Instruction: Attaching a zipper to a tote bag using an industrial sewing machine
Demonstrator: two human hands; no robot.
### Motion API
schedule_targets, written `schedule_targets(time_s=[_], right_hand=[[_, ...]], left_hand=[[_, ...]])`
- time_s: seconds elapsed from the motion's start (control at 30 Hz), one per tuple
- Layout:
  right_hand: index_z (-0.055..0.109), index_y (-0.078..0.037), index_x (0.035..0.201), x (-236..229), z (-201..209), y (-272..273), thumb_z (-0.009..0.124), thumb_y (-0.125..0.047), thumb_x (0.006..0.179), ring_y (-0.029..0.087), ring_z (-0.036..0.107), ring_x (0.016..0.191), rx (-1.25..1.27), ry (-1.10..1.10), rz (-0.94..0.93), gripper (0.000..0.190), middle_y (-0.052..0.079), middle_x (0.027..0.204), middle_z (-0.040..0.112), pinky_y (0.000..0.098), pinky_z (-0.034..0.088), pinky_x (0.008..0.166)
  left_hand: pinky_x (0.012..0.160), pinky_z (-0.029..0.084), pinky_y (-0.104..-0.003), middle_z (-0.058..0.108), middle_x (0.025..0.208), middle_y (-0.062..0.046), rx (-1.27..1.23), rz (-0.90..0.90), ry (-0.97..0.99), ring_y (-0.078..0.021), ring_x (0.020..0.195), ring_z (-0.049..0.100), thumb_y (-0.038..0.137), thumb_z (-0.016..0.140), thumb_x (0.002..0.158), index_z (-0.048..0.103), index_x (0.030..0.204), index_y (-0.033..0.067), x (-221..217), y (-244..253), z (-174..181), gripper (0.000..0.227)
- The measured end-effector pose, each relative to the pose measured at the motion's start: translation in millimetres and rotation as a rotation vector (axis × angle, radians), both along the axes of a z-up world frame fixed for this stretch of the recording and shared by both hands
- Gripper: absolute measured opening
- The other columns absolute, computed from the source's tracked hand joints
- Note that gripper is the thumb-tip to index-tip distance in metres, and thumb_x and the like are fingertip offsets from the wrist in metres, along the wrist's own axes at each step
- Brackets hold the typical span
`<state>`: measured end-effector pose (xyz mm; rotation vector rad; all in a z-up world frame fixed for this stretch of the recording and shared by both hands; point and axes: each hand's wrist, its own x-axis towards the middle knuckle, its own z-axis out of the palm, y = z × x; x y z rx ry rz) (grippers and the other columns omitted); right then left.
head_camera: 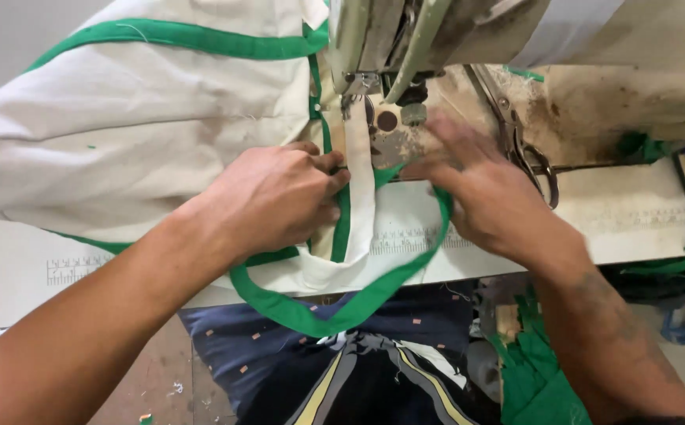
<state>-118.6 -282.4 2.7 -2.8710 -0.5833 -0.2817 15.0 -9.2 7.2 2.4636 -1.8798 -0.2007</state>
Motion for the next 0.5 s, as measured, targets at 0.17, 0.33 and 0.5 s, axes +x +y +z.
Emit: schedule_targets(time_s=[0.17, 0.33, 0.5], right_hand=[[0.055, -0.015, 0.149, -44.5, 46.4, -3.3, 0.055, -0.024, 0.102, 0.042, 0.020, 0.168, -0.134, 0.290, -0.174, 0.048, 0.025, 0.182, 0.022, 0.0581, 0.017, 0.133], [0.062, -0.009, 0.140, -21.2, -25.7, 32.7, 0.071, -0.027, 0.094, 0.037, 0.064, 0.111, 0.183, 0.221, -0.408, 0.050, 0.018, 0.137, 0.062, 0.0542, 0.054, 0.085], [0.075, -0.024, 0.115, 15.4, -12.4, -12.6, 0.076, -0.003, 0.095, 0.033, 0.046, 0.134, -0.175, -0.157, 0.022, 0.030, 0.011, 0.145, 0.055, 0.0504, 0.050, 0.118]], left_hand=[[0.064, 0.071, -0.058, 0.071, 0.143, -0.017, 0.063, 0.127, 0.131, -0.0413, 0.110, 0.073, 0.033, 0.078, 0.094, 0.075, 0.123, 0.0058, -6.2, -10.4, 3.5, 0.040], [0.074, 0.069, -0.053, 0.071, 0.135, -0.017, -0.021, 0.150, 0.018, -0.0370, 0.114, 0.071, 0.044, 0.091, 0.081, 0.069, 0.125, 0.0094, -21.7, -7.4, -13.7, 0.060], [0.070, 0.071, -0.052, 0.061, 0.153, -0.020, -0.078, 0.248, -0.041, -0.0383, 0.134, 0.062, 0.055, 0.091, 0.077, 0.061, 0.143, 0.0060, -45.2, -10.5, -24.6, 0.088]])
